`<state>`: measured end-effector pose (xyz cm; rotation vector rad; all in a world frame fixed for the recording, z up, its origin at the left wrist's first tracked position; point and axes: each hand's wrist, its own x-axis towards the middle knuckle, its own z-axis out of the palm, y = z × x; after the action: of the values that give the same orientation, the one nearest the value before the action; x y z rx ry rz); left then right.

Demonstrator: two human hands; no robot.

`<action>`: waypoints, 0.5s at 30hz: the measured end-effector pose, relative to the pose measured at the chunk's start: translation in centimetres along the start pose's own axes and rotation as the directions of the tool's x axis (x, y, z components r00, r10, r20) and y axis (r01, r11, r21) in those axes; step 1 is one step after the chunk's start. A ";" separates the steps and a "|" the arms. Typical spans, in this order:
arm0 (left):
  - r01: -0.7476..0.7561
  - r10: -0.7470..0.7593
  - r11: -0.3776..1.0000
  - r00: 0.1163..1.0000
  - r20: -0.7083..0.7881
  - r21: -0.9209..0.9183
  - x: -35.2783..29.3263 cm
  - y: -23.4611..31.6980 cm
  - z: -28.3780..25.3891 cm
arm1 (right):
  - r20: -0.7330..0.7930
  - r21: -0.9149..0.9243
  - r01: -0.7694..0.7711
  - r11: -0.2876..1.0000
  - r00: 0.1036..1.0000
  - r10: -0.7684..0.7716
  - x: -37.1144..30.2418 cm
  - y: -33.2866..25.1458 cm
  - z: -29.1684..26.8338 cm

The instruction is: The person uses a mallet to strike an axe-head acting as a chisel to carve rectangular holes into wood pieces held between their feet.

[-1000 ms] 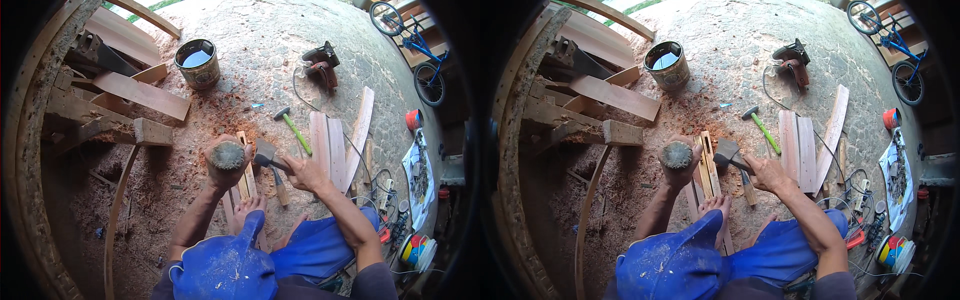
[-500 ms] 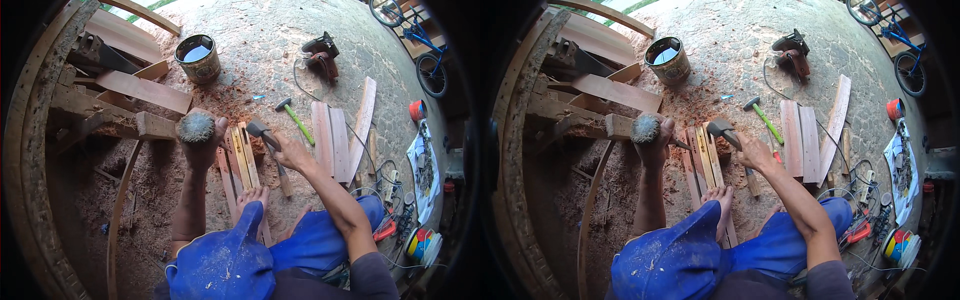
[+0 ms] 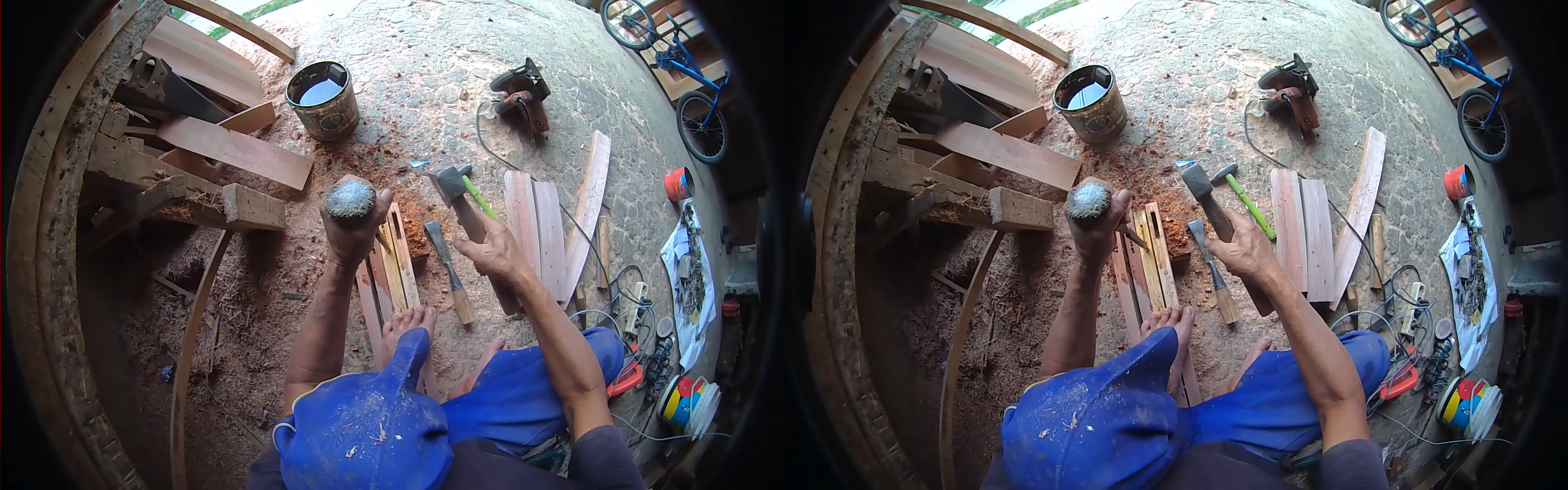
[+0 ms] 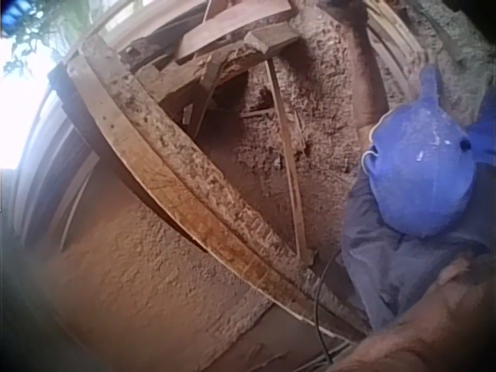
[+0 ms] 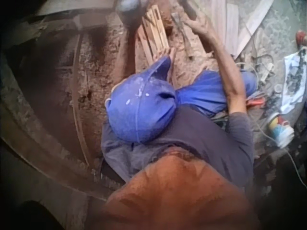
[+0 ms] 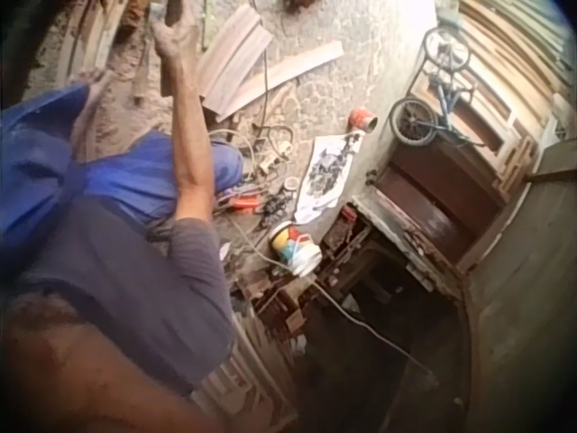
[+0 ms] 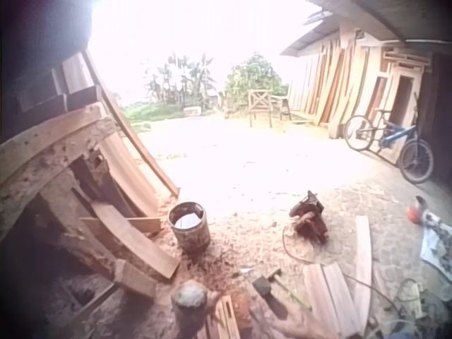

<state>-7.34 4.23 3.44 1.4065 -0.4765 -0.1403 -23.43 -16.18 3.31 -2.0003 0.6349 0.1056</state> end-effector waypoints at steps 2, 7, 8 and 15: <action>0.008 -0.008 1.000 1.000 -0.005 0.002 0.0 0.4 -0.1 | 0.021 0.049 0.003 0.999 1.000 -0.004 0.0 -0.1 0.0; -0.010 0.006 0.991 0.999 0.034 0.132 0.2 0.5 0.3 | 0.063 0.205 0.027 0.978 0.997 -0.041 -0.4 -1.1 -0.3; -0.083 0.072 0.977 0.996 0.060 0.195 0.4 -0.6 0.7 | 0.049 0.222 0.035 0.974 0.998 -0.047 -0.6 -1.5 -0.4; -0.088 0.092 0.992 0.995 -0.041 0.092 1.6 -0.9 3.3 | 0.059 0.494 0.107 0.863 0.986 -0.157 -3.8 -7.6 -1.4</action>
<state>-7.04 0.52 3.28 1.4708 -0.5134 -0.0136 -23.36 -13.05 11.31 -1.5267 0.4068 -0.0401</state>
